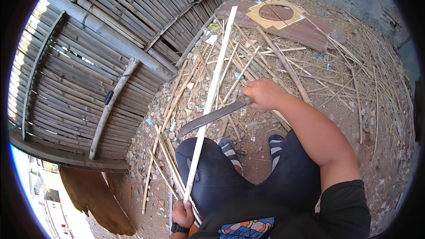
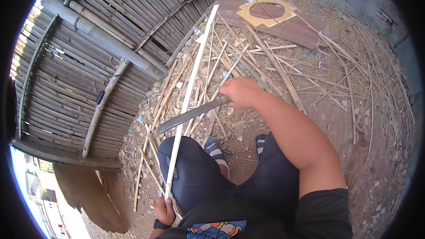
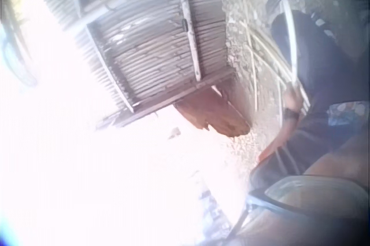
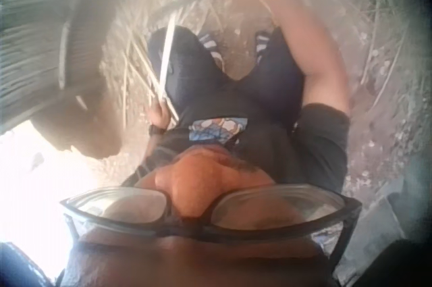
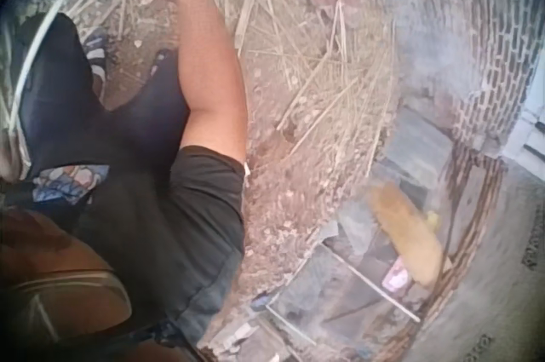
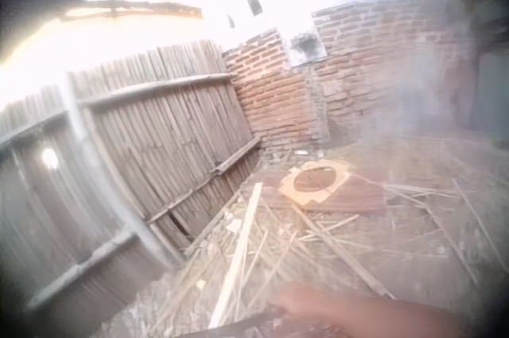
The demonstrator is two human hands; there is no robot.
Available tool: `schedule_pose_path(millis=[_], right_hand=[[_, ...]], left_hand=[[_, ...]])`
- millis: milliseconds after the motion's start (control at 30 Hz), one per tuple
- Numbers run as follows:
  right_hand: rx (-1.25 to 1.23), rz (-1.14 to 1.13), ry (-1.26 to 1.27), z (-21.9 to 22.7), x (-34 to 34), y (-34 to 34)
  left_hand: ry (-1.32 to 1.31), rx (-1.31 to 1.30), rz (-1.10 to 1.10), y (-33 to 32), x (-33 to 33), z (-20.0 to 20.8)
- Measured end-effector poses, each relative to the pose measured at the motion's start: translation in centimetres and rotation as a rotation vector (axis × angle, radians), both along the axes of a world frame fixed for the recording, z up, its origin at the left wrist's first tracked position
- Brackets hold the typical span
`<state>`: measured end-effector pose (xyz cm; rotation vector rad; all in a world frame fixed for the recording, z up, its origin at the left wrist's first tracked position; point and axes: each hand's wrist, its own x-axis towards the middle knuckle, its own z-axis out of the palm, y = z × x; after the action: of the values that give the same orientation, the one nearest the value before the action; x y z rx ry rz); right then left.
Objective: The person sits on the ground and uses a machete to shave and split a long piece of bamboo. They repeatedly strike the bamboo to remove the outer layer and then split the piece into thinner strips.
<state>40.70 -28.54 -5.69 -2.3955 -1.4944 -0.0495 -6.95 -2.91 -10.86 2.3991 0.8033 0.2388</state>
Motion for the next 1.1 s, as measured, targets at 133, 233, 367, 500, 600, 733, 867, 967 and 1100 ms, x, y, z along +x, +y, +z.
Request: schedule_pose_path(millis=[133, 233, 367, 500, 600, 733, 867, 967, 1100], right_hand=[[-0.041, -0.001, -0.014, 1.2, -0.5, 0.6], [-0.099, 0.095, -0.031, 1.6, -3.8, 1.7], [-0.096, 0.032, 0.0, 1.2, -5.3, 3.3], [-0.122, -0.279, 0.115, -0.9, -0.4, 1.8], [-0.084, -0.285, 0.126, 0.1, -0.6, 1.6], [0.007, -0.086, 0.051, 1.7, -3.7, 2.3], [-0.027, 0.099, -0.181, 1.4, -5.4, 3.5], [0.064, -0.173, 0.037, 0.3, -0.9, 1.7], [0.068, -0.707, 0.243, -2.3, 4.7, -3.1]], left_hand=[[-0.032, 0.186, -0.101, -0.1, 0.1, 0.2], [0.039, 0.156, -0.078, -0.5, 0.2, 0.4], [0.071, 0.071, -0.066, -1.0, 1.0, 0.9], [0.07, 0.116, -0.11, -0.9, 1.0, 0.1], [0.065, 0.11, -0.103, -0.2, 0.4, -0.4], [0.035, 0.052, -0.109, -0.6, 0.5, 0.0], [0.065, 0.085, -0.162, -1.1, 1.2, 1.6], [-0.046, -0.056, -0.051, -0.2, -0.5, 0.3], [0.032, 0.066, -0.058, -0.1, -0.7, 2.4]])
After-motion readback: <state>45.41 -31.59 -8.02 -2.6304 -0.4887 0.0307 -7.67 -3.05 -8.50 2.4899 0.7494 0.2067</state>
